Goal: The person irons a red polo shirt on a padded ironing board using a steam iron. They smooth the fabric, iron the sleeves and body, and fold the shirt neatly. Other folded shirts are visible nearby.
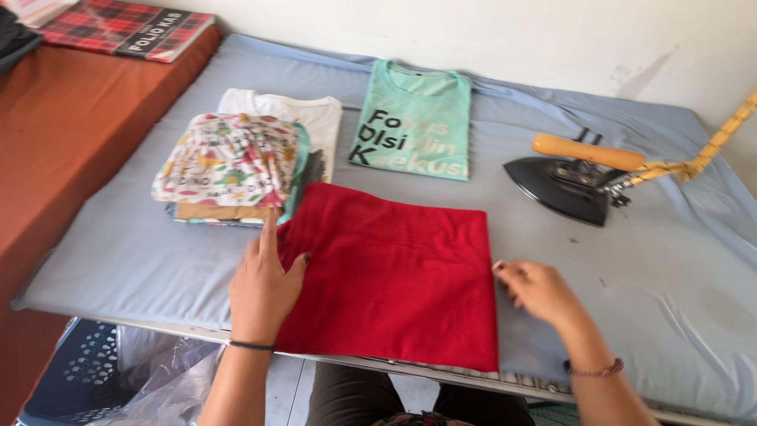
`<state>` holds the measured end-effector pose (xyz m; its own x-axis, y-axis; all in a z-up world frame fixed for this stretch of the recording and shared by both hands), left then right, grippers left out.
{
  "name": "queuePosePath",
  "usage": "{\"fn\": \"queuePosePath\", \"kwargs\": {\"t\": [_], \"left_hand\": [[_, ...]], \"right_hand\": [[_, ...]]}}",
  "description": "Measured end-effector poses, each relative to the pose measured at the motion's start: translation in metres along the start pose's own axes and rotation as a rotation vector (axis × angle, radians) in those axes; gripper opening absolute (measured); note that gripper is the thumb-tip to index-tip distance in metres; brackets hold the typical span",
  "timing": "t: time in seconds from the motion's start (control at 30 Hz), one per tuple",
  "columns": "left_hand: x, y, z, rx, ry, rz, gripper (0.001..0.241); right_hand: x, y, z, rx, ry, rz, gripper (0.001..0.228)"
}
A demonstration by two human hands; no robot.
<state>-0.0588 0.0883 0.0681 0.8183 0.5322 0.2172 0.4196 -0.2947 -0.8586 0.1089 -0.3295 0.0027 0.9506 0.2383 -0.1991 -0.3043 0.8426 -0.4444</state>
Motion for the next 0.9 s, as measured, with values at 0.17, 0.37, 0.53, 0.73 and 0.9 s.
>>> {"fn": "queuePosePath", "kwargs": {"t": [0.17, 0.37, 0.53, 0.73, 0.9], "left_hand": [[-0.008, 0.006, -0.131, -0.080, 0.611, -0.228, 0.046], [0.058, 0.153, -0.234, 0.131, 0.704, 0.181, 0.065], [0.063, 0.218, -0.270, 0.252, 0.703, 0.368, 0.018], [0.037, 0.200, -0.367, -0.074, 0.714, 0.125, 0.026], [0.009, 0.195, -0.385, -0.042, 0.759, 0.110, 0.051]], "right_hand": [[-0.047, 0.027, 0.003, -0.390, -0.034, 0.091, 0.051], [-0.072, 0.027, 0.037, -0.201, -0.238, 0.008, 0.042], [-0.065, 0.012, -0.014, 0.105, -0.121, -0.001, 0.031], [-0.043, -0.108, -0.091, 0.384, -0.310, -0.192, 0.020], [-0.068, -0.206, -0.127, 0.087, -0.032, -0.388, 0.022]]}}
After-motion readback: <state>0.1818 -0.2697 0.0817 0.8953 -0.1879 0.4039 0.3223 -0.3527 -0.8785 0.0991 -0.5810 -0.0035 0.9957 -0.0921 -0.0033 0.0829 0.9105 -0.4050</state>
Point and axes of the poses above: each hand's wrist, its own x-axis towards the middle knuckle, its own y-axis out of the palm, z = x × y, the point moved 8 cm from there along x, towards the middle knuckle, and after that the axes turned 15 degrees about x, right-handed, at the moved point
